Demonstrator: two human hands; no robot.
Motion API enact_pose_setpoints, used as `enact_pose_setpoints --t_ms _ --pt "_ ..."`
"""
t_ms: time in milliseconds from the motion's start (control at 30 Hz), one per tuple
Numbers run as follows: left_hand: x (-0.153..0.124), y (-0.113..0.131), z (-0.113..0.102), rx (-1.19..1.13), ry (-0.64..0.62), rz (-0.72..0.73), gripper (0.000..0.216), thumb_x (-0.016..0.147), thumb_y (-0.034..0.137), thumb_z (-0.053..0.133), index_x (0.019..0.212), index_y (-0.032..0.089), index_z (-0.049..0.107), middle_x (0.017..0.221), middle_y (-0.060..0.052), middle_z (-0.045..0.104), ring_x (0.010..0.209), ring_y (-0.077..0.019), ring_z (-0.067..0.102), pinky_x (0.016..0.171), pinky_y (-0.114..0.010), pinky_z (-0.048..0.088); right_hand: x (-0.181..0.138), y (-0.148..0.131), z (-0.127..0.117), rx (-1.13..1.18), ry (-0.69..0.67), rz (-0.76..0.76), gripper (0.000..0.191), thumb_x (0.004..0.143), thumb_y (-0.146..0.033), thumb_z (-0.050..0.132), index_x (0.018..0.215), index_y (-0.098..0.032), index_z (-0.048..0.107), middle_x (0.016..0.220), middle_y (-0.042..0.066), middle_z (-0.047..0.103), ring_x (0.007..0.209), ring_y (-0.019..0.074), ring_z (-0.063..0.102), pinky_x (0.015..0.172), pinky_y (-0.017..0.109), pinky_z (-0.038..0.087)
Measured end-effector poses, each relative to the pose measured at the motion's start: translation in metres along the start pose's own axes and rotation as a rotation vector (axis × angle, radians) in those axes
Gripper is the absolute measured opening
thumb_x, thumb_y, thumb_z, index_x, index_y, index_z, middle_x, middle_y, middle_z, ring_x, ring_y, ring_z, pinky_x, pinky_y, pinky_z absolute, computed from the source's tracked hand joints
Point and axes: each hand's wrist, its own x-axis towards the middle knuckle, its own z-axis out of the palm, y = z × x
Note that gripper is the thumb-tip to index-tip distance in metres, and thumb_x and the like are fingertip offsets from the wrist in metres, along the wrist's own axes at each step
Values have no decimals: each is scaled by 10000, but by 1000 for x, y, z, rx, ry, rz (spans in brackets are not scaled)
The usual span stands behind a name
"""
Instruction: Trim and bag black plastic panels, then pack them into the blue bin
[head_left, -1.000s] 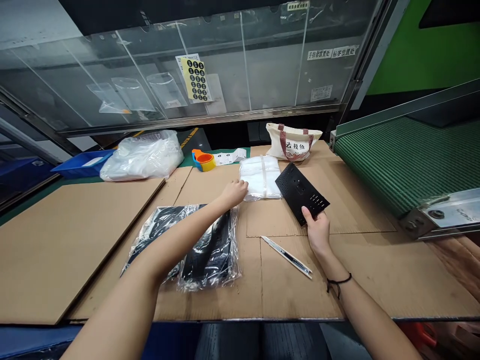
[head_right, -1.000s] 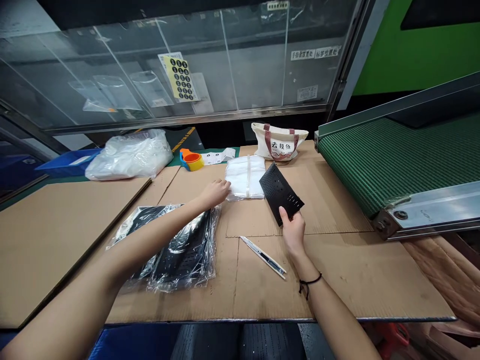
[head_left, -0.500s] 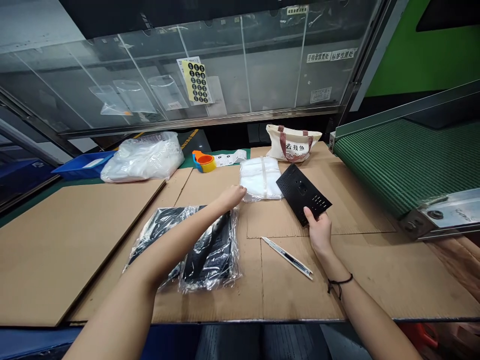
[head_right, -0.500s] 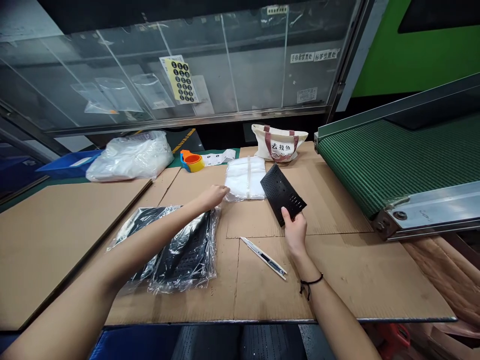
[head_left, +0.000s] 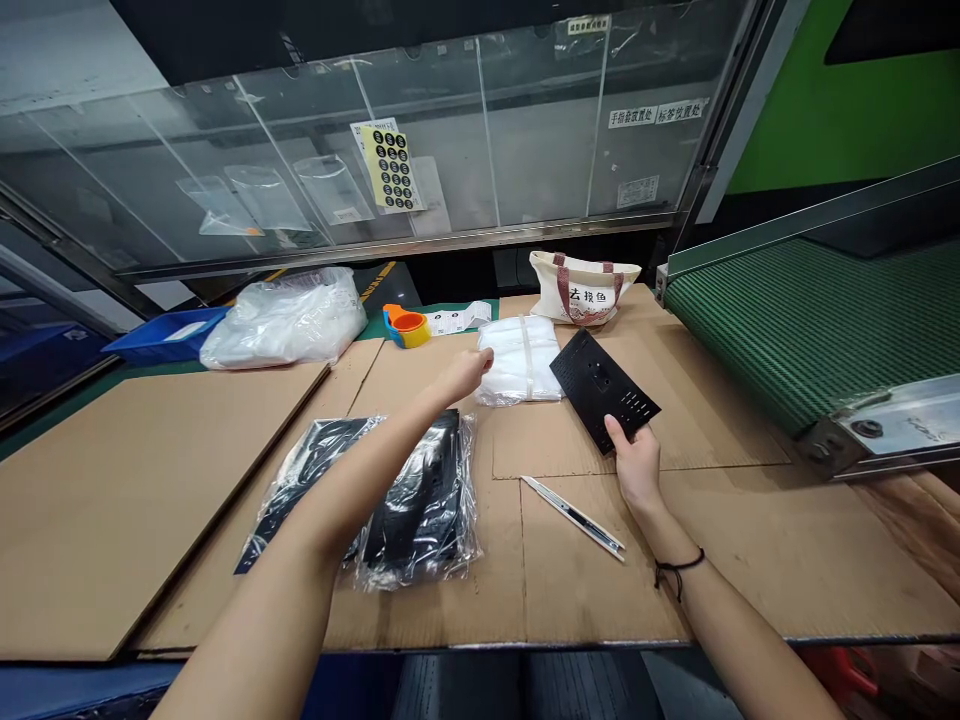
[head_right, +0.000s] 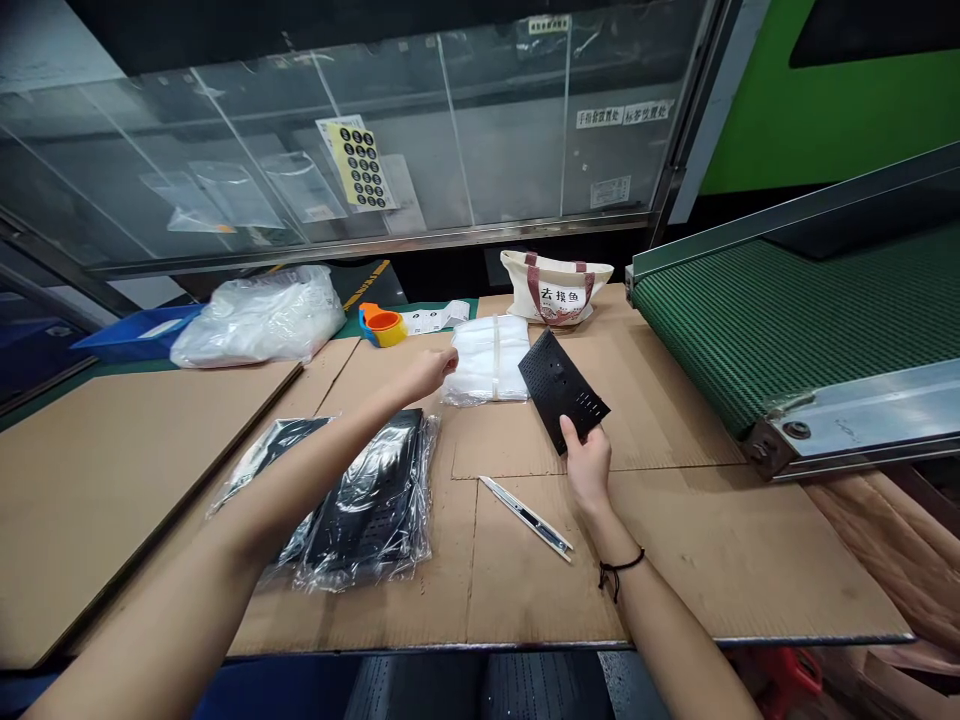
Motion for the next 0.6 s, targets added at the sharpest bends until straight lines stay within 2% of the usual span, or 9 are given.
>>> enact_pose_setpoints --t_ms 400,600 --pt "16 17 7 -31 -111 -11 248 917 333 579 1081 150 618 1069 -69 646 929 -184 633 819 -395 544 0 -1 0 -13 -11 -24 484 765 -529 643 1005 -110 679 1064 167 724 980 291 657 880 429 479" --pt "20 20 12 -67 -106 -41 241 922 342 570 1052 148 628 1051 -65 652 919 -181 635 820 -390 542 -1 -2 0 -20 -23 -33 483 784 -518 636 1041 -111 678 1087 162 720 1005 290 651 900 429 475"
